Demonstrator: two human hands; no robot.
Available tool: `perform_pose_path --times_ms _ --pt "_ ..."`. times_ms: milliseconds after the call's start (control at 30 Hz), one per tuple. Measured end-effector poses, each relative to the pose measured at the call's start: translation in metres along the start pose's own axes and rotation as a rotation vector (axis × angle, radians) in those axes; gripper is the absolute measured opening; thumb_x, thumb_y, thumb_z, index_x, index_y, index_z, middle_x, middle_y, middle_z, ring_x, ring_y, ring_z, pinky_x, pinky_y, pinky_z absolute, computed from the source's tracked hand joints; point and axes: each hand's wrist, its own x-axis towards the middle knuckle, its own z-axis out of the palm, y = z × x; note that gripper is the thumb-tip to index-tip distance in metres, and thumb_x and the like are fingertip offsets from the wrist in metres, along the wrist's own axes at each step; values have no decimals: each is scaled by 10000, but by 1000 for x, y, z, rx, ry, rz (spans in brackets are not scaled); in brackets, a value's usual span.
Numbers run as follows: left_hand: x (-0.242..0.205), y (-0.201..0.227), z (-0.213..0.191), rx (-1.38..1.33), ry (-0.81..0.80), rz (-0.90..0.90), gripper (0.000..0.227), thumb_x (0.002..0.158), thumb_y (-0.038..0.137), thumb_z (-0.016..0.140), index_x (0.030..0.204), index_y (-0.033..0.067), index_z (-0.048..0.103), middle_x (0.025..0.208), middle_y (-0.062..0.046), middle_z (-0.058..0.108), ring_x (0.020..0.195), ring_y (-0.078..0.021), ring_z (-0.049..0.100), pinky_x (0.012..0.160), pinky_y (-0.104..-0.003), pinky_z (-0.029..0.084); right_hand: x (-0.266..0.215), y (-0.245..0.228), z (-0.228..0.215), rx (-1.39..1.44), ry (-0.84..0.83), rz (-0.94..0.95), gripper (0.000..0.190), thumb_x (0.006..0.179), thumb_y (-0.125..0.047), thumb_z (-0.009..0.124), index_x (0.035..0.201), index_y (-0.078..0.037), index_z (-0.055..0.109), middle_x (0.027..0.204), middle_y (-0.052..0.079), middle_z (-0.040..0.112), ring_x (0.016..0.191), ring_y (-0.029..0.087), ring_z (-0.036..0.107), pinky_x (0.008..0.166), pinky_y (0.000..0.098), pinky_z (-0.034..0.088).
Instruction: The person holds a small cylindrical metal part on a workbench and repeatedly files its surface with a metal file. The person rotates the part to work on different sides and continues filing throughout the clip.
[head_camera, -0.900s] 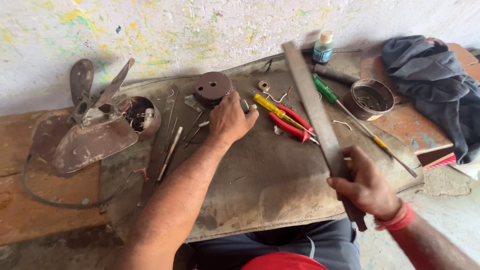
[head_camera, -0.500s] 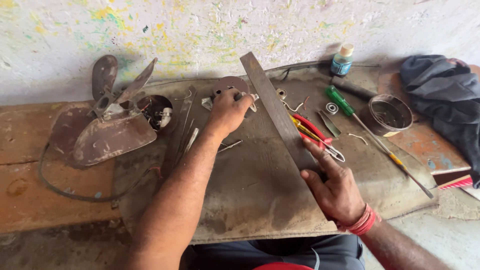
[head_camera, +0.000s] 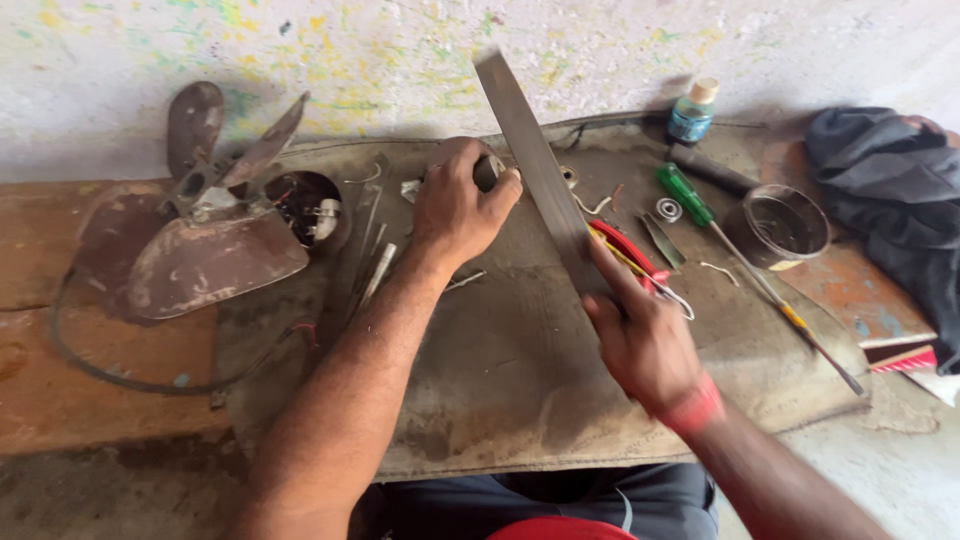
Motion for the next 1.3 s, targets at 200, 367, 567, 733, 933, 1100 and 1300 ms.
perform_pose_path --times_ms 200,367,567,733,933,1100,1300 --pt "-13 18 -1 150 322 270 442 897 351 714 1152 25 560 929 -169 686 813 -337 708 700 -461 566 23 -6 12 -22 44 -66 616 940 -70 662 1527 -90 475 970 252 701 765 403 678 690 410 529" --pt "-9 21 -9 232 411 396 457 896 317 722 1194 10 562 951 -164 669 813 -316 694 708 -464 561 -21 -26 -8 -33 -12 195 626 906 -83 659 1509 -156 506 823 223 714 716 348 755 625 392 560" --pt "-21 38 11 75 232 269 420 909 364 712 1140 30 604 891 -130 700 777 -283 714 688 -441 578 39 -5 5 -68 100 15 595 973 -65 666 1541 -126 501 1005 272 685 724 392 690 657 410 534" --pt "-9 23 -7 -99 108 -17 352 855 390 713 938 48 697 833 -136 746 782 -305 728 716 -476 566 14 -6 5 -148 95 -192 621 909 -65 701 1501 -97 514 1051 244 710 822 407 693 689 429 540" --pt "0 20 -2 -171 55 -11 373 894 385 721 952 20 675 872 -163 723 839 -330 723 747 -478 560 -9 -3 -1 -199 70 -31 640 890 -85 721 1500 -138 533 988 224 711 814 400 702 672 435 537" --pt "-13 30 -2 48 178 160 397 858 380 748 1025 29 666 864 -157 728 809 -343 711 710 -485 550 50 6 14 -115 74 -40 607 963 -61 689 1536 -144 507 970 227 705 790 397 701 683 428 533" --pt "-13 18 -1 193 411 380 450 917 353 714 1185 39 536 931 -153 673 791 -293 684 694 -468 552 -18 -21 -2 -77 2 118 610 935 -64 631 1524 -107 478 674 227 635 508 331 667 537 388 507"
